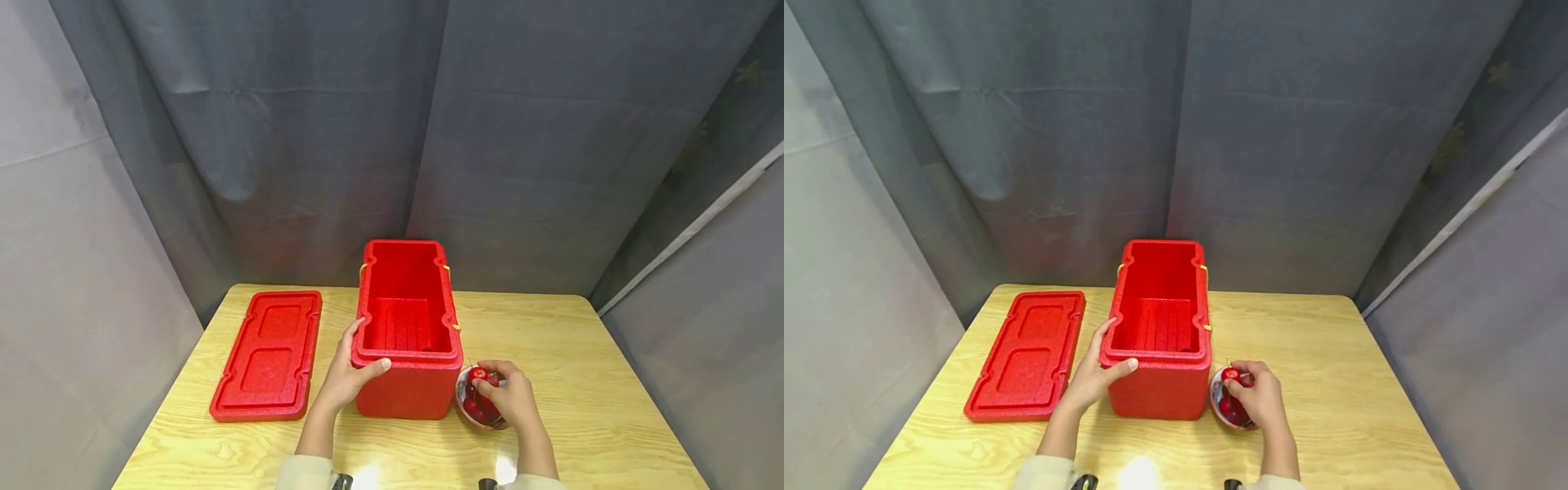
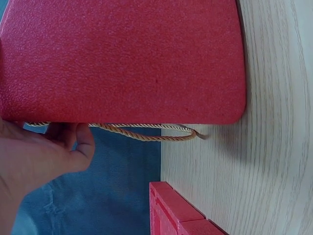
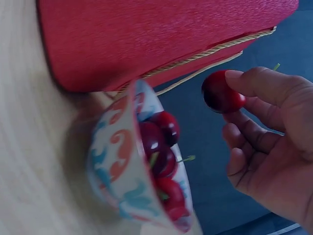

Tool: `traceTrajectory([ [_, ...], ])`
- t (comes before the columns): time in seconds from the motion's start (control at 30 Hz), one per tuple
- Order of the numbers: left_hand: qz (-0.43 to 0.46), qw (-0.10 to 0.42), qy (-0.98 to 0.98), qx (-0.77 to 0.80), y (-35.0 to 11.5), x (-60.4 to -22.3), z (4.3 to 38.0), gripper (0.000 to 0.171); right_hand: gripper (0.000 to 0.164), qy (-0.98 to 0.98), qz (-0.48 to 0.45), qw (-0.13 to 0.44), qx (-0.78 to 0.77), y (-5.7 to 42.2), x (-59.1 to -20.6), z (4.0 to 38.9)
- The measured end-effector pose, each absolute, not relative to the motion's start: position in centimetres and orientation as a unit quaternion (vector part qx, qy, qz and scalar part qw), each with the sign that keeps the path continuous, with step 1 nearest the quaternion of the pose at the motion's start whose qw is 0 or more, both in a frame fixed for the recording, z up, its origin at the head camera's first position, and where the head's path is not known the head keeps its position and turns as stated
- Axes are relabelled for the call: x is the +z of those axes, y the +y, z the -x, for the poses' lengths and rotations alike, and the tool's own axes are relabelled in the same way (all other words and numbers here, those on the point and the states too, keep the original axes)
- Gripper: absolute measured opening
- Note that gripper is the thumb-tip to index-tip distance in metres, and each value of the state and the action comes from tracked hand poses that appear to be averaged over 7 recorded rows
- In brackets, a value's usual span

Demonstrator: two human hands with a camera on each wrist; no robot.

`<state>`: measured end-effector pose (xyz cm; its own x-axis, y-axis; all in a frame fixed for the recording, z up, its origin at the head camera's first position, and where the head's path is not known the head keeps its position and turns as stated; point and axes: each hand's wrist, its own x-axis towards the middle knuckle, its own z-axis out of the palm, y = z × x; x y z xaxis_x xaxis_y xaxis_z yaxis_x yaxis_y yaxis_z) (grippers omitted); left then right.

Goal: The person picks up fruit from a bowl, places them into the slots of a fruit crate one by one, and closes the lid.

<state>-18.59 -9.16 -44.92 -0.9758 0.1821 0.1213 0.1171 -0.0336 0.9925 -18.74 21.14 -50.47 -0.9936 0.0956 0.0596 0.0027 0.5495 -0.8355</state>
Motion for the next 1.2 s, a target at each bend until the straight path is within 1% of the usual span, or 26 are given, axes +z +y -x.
traceTrajectory([
  [0.33,-0.118,0.013,0.692,0.712,-9.3,-45.4,18.9,0.083,0.033,-0.865,0.004,0.043,0.499,20.6,-47.9,18.8],
  [0.57,-0.104,0.023,0.698,0.708,-9.4,-45.1,18.4,0.085,0.035,-0.855,-0.014,0.069,0.514,20.5,-46.4,18.5],
  [0.87,-0.098,0.021,0.703,0.704,-9.3,-45.2,18.6,0.084,0.036,-0.828,-0.019,0.082,0.555,20.1,-44.2,18.5],
  [1.07,-0.069,0.011,0.724,0.686,-9.2,-46.9,19.8,0.085,0.036,-0.803,-0.039,0.09,0.588,19.1,-43.3,18.6],
  [1.2,-0.048,0.004,0.744,0.667,-9.0,-47.1,20.1,0.085,0.038,-0.803,-0.045,0.083,0.589,18.4,-42.7,18.8],
])
